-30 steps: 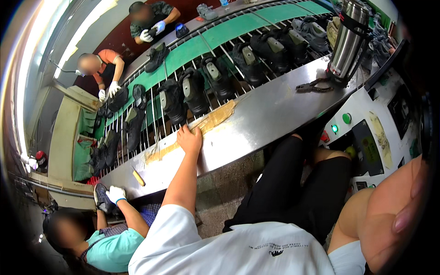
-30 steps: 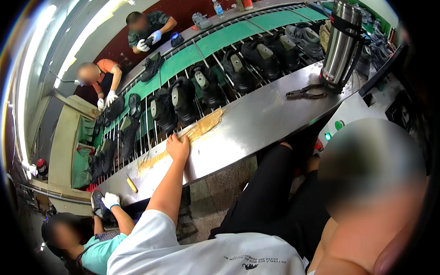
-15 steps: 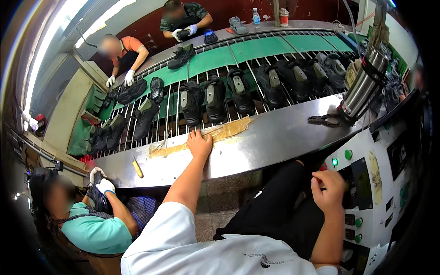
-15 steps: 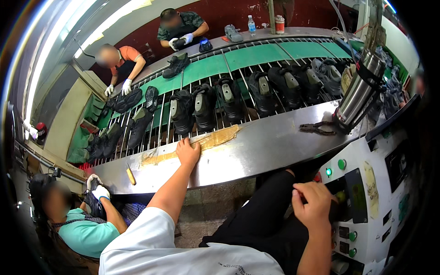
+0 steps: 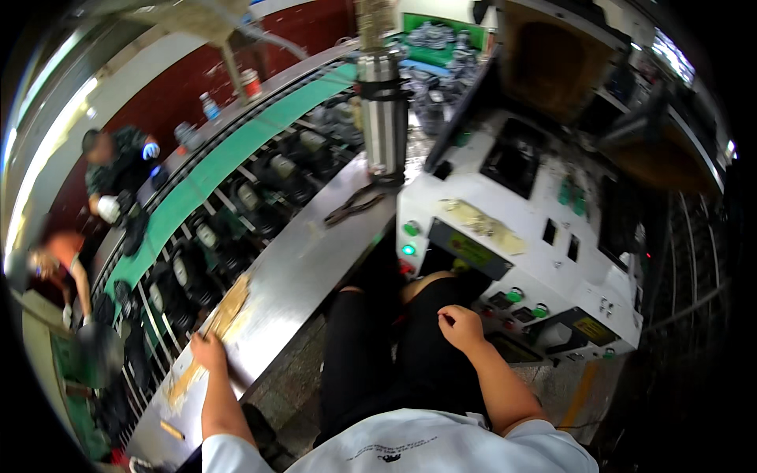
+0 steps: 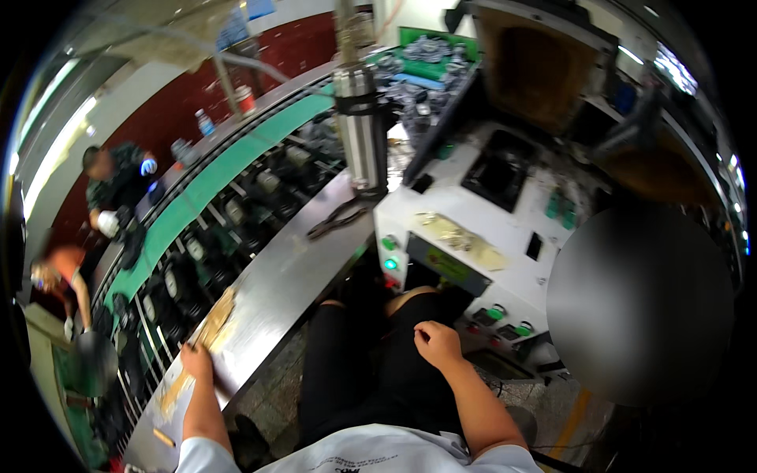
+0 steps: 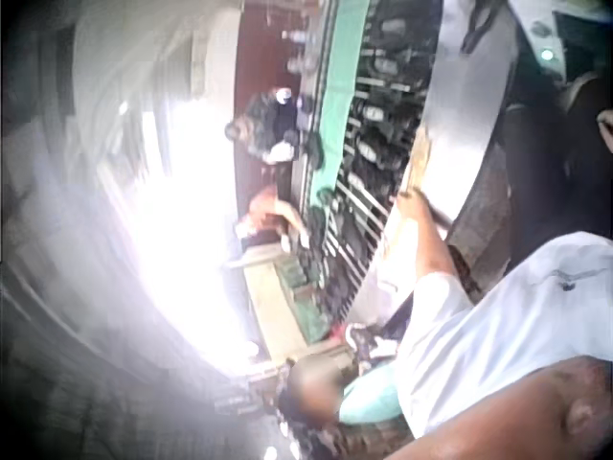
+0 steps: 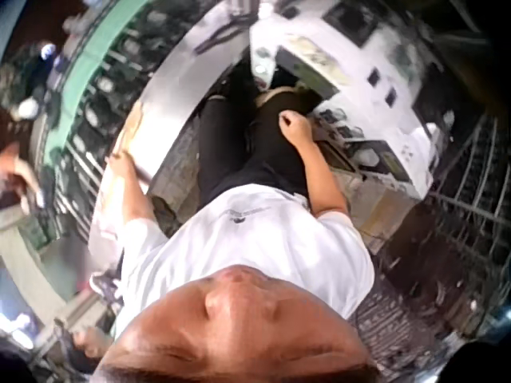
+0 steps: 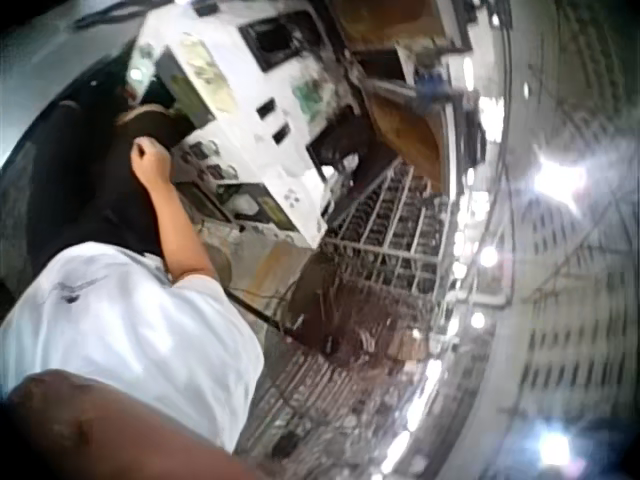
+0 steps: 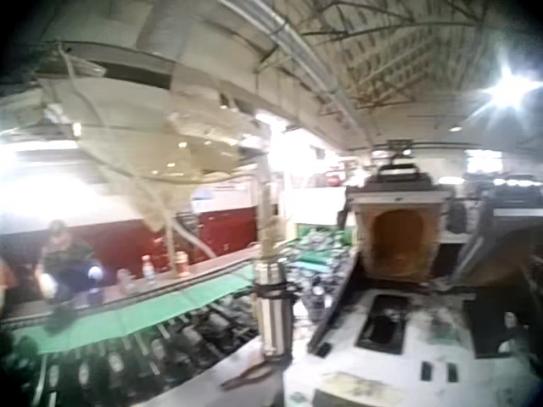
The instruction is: The person takes shoes from a conveyor belt, places them into a sole-attaching machine to apply pressure, and then returns the shoes back to the conveyor belt.
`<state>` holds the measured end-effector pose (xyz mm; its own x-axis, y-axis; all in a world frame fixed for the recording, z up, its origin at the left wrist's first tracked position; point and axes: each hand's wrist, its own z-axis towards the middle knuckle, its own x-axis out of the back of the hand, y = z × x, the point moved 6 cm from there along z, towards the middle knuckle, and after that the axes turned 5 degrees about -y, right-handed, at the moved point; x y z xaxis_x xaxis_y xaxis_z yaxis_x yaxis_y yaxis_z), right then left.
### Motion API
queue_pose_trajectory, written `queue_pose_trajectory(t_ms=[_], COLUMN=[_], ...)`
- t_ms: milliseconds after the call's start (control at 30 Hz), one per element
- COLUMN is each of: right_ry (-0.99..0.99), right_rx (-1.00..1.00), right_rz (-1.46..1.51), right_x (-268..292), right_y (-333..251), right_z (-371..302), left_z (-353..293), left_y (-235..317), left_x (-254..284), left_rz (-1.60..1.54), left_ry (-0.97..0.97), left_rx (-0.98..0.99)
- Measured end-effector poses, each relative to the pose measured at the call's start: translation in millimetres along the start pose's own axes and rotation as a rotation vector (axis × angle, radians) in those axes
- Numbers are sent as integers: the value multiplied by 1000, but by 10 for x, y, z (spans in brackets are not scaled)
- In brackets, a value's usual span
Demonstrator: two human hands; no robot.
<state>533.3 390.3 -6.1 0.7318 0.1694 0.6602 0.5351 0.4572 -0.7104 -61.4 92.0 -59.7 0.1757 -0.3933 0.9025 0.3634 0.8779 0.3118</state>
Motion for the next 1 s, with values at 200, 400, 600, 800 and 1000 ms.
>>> queue_pose_trajectory(t_ms=[200,400,600,800,1000], right_ry=[597,888,451,503,974], right_rx=[136,-149,-1079,-1184,-873], right_rz=[-364,-870,-499,-484,-727], right_x=[1645,3757,4791,4712,4429], right_y=[111,786,1671,1764,1596], right_z=[-274,101,615,701,99], left_z=[24,-301,-789,-1003,-992], left_y=[-169,72,218,1,151], left_x=[-111,129,148,198,192], left_rz=[106,137,39,-72,-165], left_ry=[27,-20,-11,92,180], left_rx=[-15,-28,-75,9,-3])
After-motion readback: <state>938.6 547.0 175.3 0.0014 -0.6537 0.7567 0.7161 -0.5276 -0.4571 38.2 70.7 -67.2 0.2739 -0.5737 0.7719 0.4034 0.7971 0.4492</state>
